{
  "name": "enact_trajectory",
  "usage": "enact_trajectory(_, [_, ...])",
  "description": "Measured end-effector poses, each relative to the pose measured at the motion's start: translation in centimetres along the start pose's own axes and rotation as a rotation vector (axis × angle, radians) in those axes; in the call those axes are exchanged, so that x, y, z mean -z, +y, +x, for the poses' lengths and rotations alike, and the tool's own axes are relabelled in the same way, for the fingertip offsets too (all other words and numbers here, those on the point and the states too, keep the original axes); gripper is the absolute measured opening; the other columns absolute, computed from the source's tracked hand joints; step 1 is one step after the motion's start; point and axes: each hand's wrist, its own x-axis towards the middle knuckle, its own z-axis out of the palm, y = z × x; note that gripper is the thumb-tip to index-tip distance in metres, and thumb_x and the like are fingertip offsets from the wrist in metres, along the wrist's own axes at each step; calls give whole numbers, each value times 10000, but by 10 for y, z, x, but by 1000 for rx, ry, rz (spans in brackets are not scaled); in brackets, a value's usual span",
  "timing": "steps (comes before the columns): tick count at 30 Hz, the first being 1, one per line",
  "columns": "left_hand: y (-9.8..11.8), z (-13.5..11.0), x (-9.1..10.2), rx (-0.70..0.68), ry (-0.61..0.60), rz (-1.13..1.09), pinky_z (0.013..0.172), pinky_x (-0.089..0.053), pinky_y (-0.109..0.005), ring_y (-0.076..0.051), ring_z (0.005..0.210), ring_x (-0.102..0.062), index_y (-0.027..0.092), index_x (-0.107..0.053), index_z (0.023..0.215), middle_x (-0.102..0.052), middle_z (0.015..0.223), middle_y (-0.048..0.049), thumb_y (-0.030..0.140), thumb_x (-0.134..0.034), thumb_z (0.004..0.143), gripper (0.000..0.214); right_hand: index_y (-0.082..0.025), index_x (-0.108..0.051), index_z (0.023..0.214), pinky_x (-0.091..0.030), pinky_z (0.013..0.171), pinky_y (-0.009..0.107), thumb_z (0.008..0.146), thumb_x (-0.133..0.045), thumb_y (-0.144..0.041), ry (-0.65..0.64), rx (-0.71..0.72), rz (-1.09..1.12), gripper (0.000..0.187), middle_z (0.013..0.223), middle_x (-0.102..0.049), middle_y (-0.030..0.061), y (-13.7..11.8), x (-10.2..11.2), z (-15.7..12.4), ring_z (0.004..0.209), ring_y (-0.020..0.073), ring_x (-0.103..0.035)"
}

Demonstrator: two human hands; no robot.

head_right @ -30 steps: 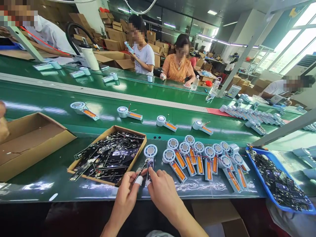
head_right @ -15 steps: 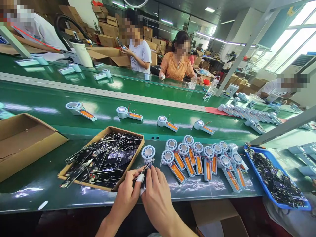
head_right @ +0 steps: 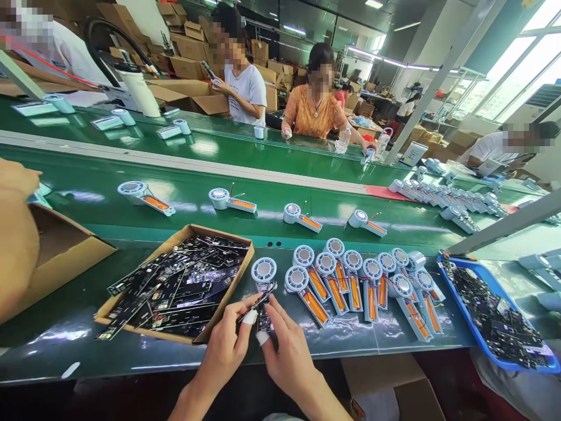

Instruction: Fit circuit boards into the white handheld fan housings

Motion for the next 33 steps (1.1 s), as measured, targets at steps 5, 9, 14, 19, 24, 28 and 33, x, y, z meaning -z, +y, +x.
enact_trajectory(5, [-3, -2, -3, -41, 42, 49, 832, -629, -326, -223, 1031, -756, 184, -545, 1256, -758, 1171, -125, 220, -415, 1020, 272, -169, -442, 1504, -507, 1104, 427, 948, -494, -105, 22, 61, -42, 562, 1547, -467, 158, 4, -9, -7, 1405, 258, -493])
enact_trajectory(9, [-1, 0, -3, -119, 69, 125, 831, -631, -315, -222, 1024, -762, 168, -532, 1254, -760, 1155, -138, 221, -398, 1034, 264, -143, -466, 1496, -493, 1108, 520, 939, -482, -82, 31, 108, -212, 561, 1531, -493, 146, -1, -11, -7, 1445, 317, -430])
enact_trajectory(14, [1, 6, -4, -153, 96, 193, 785, -635, -298, -209, 943, -779, 184, -543, 1169, -776, 1046, -109, 229, -375, 1047, 212, -210, -564, 1410, -460, 1116, 574, 919, -548, -133, -57, 31, -154, 497, 1498, -543, 95, 1, 2, -1, 1406, 322, -484])
enact_trajectory(19, [-2, 3, -7, -135, 98, 167, 804, -627, -325, -222, 974, -772, 194, -540, 1184, -775, 1078, -116, 224, -390, 1034, 214, -263, -647, 1300, -414, 1143, 579, 920, -616, -194, -42, -112, -23, 388, 1456, -588, 76, 2, 0, 0, 1386, 304, -514])
enact_trajectory(24, [-2, 2, -5, 80, 66, 22, 806, -619, -363, -254, 980, -768, 219, -567, 1075, -787, 1072, -117, 303, -427, 992, 183, -273, -651, 1290, -389, 1153, 592, 872, -631, -130, -13, -163, -9, 442, 1463, -580, 73, -1, -6, -1, 1379, 305, -522])
enact_trajectory(28, [1, 5, 2, 138, 56, 9, 755, -618, -357, -263, 948, -774, 237, -552, 983, -798, 1031, -110, 344, -445, 974, 151, -257, -624, 1329, -381, 1157, 603, 821, -611, -74, -30, -134, -27, 541, 1486, -557, 78, 0, -6, 1, 1378, 306, -522])
enact_trajectory(33, [12, 3, 12, 392, 131, -271, 887, -594, -402, -287, 1085, -733, 245, -514, 935, -762, 1158, -140, 474, -532, 916, 230, -209, -467, 1478, -408, 1161, 549, 815, -626, -118, 44, -30, 20, 688, 1535, -496, 123, -1, -3, -6, 1419, 298, -472])
